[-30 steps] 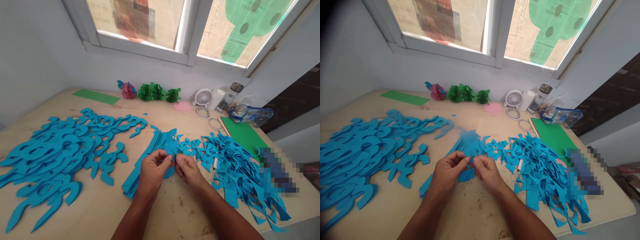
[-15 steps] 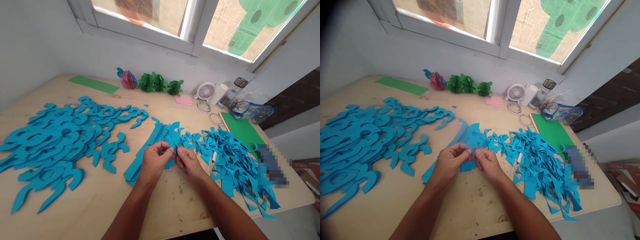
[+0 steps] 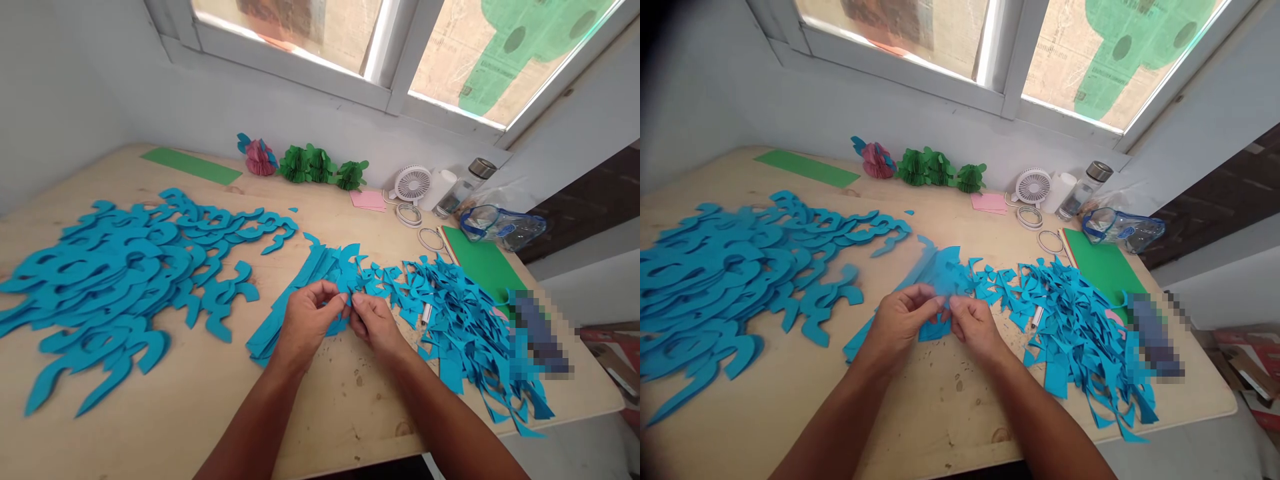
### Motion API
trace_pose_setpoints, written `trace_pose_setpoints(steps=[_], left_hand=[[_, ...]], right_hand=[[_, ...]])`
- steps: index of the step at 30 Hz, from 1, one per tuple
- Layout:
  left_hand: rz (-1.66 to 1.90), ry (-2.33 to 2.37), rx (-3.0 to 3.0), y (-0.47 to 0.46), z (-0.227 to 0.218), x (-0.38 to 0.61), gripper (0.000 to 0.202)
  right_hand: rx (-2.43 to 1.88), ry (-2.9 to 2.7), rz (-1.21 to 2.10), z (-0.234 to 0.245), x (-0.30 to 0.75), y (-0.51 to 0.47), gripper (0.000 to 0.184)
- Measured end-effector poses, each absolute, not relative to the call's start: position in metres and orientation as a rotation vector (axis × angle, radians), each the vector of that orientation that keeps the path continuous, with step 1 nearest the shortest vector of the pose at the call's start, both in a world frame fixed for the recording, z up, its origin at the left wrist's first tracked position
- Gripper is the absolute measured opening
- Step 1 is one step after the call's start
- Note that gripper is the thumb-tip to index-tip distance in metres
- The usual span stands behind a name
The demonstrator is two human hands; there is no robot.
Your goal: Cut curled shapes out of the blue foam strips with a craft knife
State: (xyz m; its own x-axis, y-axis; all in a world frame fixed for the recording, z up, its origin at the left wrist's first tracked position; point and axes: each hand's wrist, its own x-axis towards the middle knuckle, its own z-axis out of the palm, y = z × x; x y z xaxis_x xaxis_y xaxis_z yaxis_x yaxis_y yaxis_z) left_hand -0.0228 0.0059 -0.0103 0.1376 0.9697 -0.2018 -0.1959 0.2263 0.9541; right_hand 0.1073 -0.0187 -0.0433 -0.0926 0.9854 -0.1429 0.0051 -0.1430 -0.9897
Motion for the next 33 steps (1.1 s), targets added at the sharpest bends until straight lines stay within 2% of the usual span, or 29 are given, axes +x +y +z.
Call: trace_pose_setpoints(steps=[33], left_hand=[[1.130, 1.045, 0.801, 0.0008, -0.0102, -0.0192, 0.013]], right_hand=[[-1.267, -1.229, 1.323, -0.0398, 0.1078, -0.0177, 0.050]])
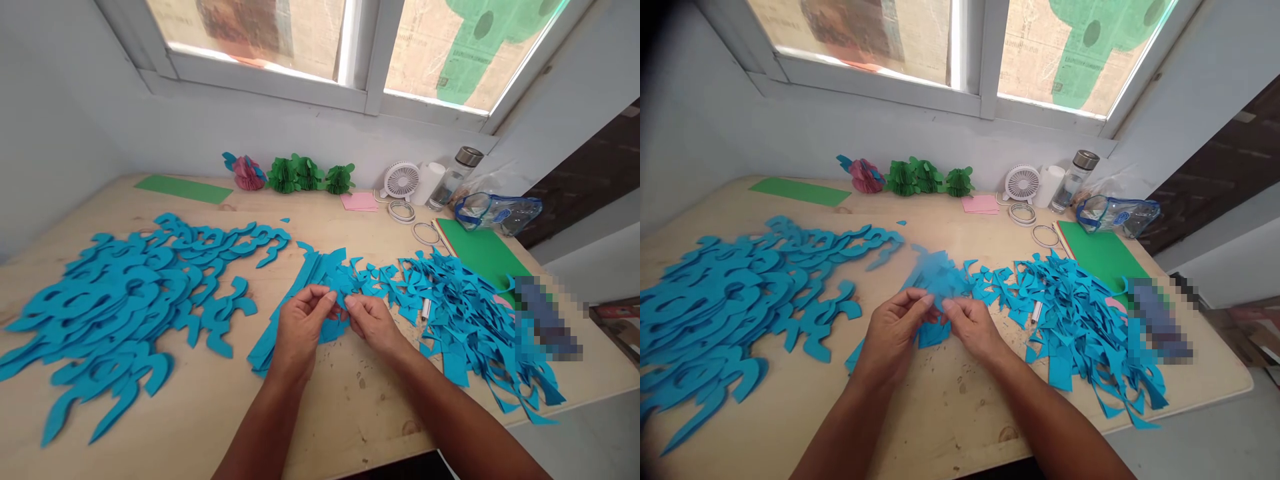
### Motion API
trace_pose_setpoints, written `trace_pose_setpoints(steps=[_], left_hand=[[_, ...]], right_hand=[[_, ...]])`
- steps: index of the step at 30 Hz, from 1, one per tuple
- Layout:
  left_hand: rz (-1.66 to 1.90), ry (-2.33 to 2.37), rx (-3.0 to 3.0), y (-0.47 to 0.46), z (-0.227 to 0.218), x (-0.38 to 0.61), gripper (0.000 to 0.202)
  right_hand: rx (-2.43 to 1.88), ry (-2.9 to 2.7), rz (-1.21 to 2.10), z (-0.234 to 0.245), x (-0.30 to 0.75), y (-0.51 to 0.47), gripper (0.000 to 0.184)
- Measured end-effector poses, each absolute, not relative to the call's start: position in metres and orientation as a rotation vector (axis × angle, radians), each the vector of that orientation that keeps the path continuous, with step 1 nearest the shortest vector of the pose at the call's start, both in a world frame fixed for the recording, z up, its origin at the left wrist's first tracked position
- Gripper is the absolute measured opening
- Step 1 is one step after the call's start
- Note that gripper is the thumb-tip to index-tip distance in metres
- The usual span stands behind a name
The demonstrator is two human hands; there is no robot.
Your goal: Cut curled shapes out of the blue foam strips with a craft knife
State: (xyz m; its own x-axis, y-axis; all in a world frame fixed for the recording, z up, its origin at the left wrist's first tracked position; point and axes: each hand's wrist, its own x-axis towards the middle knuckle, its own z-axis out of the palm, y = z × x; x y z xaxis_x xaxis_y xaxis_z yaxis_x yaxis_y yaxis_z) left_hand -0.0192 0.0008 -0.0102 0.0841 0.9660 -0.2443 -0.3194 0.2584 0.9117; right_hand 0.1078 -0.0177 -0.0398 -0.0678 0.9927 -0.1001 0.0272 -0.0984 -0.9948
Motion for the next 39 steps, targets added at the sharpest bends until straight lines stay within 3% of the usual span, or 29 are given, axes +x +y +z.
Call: trace_pose_setpoints(steps=[39], left_hand=[[1.158, 0.968, 0.607, -0.003, -0.019, -0.007, 0.018]], right_hand=[[-1.261, -1.229, 1.247, -0.043, 0.109, -0.018, 0.049]])
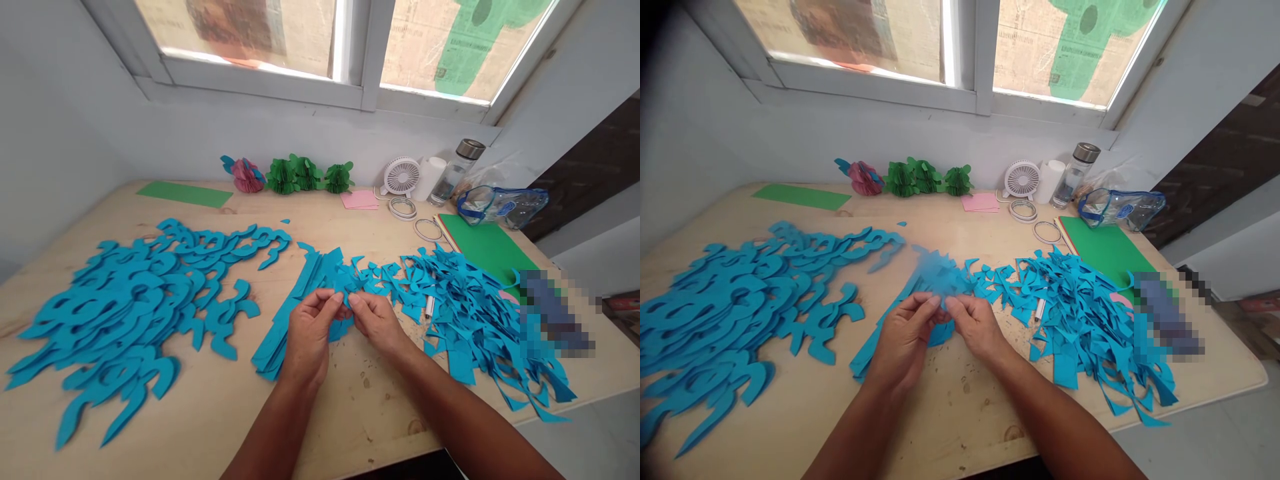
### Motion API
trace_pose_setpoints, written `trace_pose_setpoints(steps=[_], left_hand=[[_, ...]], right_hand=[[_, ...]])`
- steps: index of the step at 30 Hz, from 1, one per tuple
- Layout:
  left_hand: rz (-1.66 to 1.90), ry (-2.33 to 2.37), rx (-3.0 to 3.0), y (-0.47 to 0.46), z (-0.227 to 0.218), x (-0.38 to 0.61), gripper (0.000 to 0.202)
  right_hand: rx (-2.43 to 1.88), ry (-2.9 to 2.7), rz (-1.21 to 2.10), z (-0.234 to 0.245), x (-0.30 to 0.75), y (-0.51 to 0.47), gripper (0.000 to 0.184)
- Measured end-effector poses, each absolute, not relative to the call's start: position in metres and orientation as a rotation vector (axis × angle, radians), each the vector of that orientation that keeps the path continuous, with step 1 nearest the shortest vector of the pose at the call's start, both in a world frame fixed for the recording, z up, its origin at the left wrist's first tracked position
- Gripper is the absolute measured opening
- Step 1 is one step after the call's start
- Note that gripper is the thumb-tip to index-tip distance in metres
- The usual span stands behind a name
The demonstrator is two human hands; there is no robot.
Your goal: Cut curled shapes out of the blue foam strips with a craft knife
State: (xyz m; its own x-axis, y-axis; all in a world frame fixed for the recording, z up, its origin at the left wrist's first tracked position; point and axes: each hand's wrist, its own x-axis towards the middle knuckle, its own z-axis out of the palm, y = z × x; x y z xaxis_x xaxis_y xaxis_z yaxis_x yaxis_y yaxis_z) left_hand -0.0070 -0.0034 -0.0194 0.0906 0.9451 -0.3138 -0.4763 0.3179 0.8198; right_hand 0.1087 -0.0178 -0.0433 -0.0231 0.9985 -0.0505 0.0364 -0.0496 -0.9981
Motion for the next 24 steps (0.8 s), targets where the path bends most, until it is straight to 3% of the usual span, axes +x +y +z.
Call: trace_pose_setpoints(steps=[24], left_hand=[[1.143, 0.939, 0.542, -0.0038, -0.0179, -0.0079, 0.018]], right_hand=[[-1.300, -1.260, 1.186, -0.0396, 0.1102, -0.0172, 0.044]])
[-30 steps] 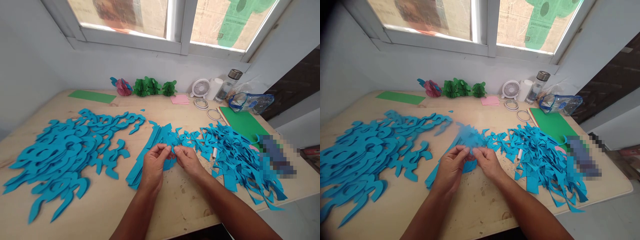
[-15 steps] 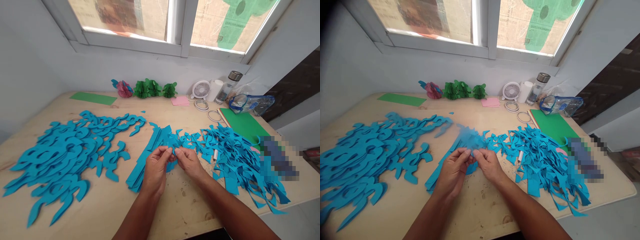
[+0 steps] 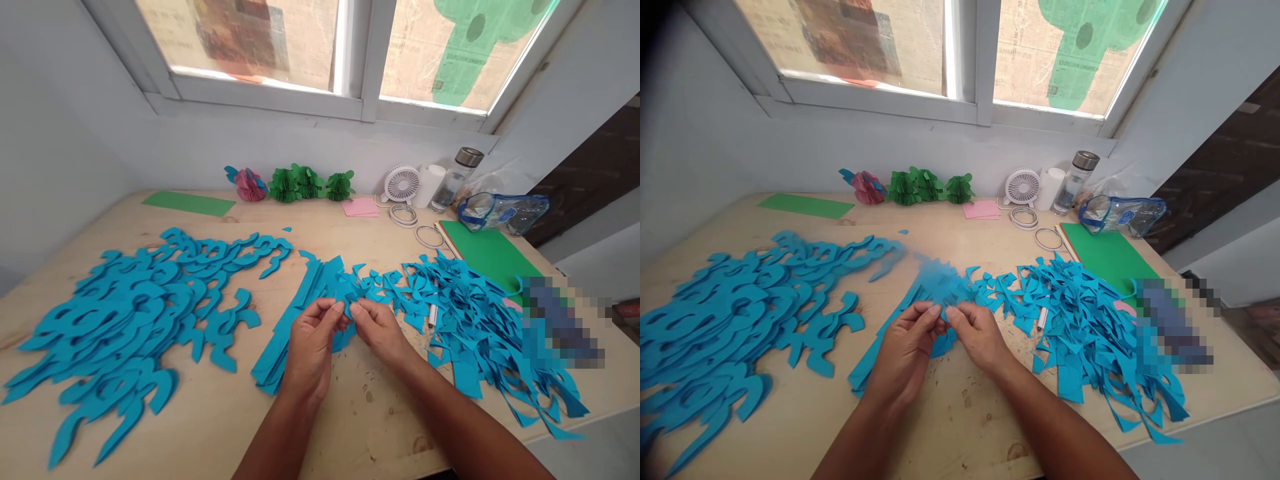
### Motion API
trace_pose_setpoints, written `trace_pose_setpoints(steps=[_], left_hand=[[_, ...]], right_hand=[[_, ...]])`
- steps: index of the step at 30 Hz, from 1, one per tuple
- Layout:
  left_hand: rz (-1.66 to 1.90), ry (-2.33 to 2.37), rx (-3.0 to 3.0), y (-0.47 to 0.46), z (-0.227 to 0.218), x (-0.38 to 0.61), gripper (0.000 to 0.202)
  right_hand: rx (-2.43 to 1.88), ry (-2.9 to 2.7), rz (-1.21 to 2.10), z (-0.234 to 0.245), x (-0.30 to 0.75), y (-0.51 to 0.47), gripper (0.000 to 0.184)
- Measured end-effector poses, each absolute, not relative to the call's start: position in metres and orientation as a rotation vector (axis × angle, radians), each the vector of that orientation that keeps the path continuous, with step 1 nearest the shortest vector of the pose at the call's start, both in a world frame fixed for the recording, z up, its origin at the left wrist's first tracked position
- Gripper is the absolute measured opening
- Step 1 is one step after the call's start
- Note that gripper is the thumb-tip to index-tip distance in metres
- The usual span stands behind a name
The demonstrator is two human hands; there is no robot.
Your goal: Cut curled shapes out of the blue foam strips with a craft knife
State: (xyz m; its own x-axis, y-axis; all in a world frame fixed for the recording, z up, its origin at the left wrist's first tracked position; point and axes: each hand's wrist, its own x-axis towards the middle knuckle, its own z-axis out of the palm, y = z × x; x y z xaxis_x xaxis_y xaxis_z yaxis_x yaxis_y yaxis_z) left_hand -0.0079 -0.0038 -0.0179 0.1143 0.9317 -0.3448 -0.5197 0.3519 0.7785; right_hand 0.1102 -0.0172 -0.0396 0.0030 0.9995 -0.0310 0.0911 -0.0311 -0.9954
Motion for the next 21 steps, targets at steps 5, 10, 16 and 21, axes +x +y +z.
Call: trace_pose_setpoints(steps=[5, 10, 16, 21], left_hand=[[1.163, 0.962, 0.568, -0.003, -0.017, -0.010, 0.018], [1.098, 0.978, 0.658, -0.005, -0.022, -0.008, 0.018], [1.112, 1.009, 0.710, -0.006, -0.024, -0.006, 0.018], [1.157, 1.034, 0.718, -0.002, -0.025, -0.006, 0.018]], right_hand=[[-1.311, -1.159, 1.166, -0.039, 0.111, -0.016, 0.044], [-1.338, -0.977, 1.116, -0.039, 0.112, -0.015, 0.029], [-1.375, -1.021, 1.021, -0.040, 0.114, -0.015, 0.020], [-1.374, -1.158, 0.976, -0.031, 0.111, -0.018, 0.020]])
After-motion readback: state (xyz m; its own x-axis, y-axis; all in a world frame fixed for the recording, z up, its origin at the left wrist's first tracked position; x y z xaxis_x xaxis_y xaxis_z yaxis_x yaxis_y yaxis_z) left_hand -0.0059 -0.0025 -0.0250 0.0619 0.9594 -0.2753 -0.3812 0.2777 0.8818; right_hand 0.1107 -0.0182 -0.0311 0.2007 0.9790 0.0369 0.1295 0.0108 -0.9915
